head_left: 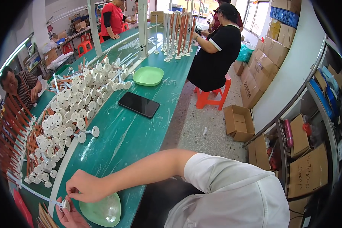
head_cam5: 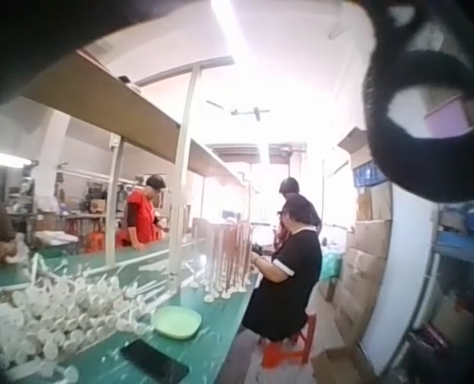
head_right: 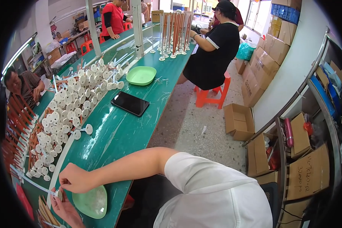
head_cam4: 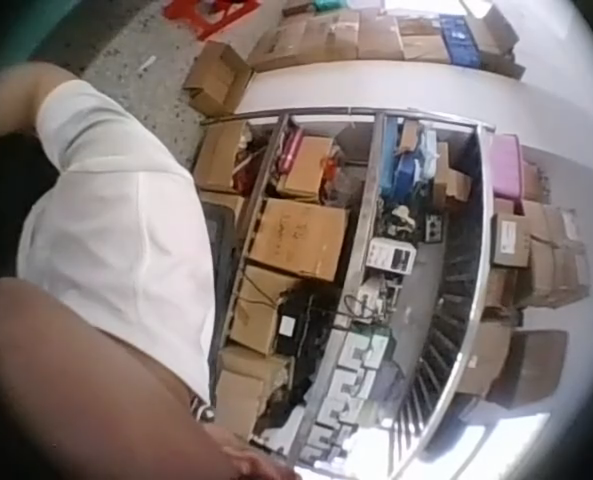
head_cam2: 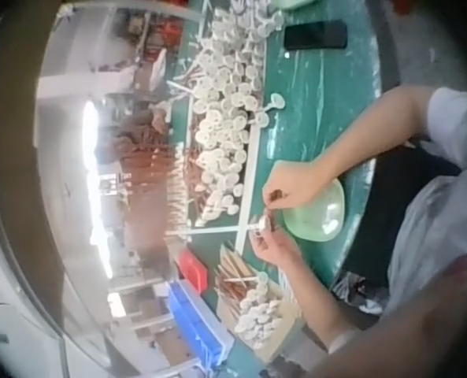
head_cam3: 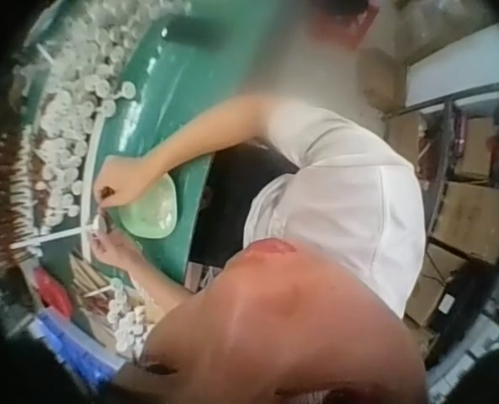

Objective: Assembling small plastic base components onto long strips or rods at a shared workbench.

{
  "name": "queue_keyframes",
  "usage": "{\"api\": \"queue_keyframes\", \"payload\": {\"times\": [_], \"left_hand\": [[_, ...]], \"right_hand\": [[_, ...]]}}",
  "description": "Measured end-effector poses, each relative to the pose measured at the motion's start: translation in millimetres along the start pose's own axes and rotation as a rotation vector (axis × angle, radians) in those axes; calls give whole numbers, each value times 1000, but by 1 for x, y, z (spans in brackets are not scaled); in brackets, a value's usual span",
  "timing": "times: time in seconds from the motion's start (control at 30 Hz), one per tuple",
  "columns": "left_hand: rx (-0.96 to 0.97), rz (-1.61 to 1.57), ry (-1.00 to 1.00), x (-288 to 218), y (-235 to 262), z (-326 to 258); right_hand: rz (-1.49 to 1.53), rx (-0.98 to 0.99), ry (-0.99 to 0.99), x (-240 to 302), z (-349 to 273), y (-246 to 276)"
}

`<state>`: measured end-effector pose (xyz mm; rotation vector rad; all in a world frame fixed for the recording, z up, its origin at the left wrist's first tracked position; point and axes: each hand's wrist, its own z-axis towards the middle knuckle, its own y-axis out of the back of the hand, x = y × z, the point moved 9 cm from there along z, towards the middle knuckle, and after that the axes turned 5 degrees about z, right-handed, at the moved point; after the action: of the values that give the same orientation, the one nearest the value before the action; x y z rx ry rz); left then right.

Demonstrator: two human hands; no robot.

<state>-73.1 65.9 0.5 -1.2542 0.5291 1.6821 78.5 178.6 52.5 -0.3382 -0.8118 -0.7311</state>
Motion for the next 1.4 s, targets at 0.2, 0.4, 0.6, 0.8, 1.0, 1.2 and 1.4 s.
{"api": "queue_keyframes", "payload": {"times": [0.2,0.4,0.6,0.8,1.0,1.2,1.4], "left_hand": [[11,1,-10,0,-5,-1],[115,-85,5,-5,-29,-6],[-2,-223,141,10,-20,-12],[18,-286,160,1,-37,-15],[66,-257,59,-3,-30,-15],[-13,-262,158,12,-16,-17],[-38,-235,169,9,-17,-16]], "right_hand": [[-79,-6,121,16,0,5],[-141,-36,387,46,-5,8],[-171,-59,549,56,-20,-4],[-186,-31,582,56,-23,-7],[-182,-1,566,55,-24,-10],[-187,-5,550,53,-23,-9],[-187,1,585,55,-24,-10]]}}
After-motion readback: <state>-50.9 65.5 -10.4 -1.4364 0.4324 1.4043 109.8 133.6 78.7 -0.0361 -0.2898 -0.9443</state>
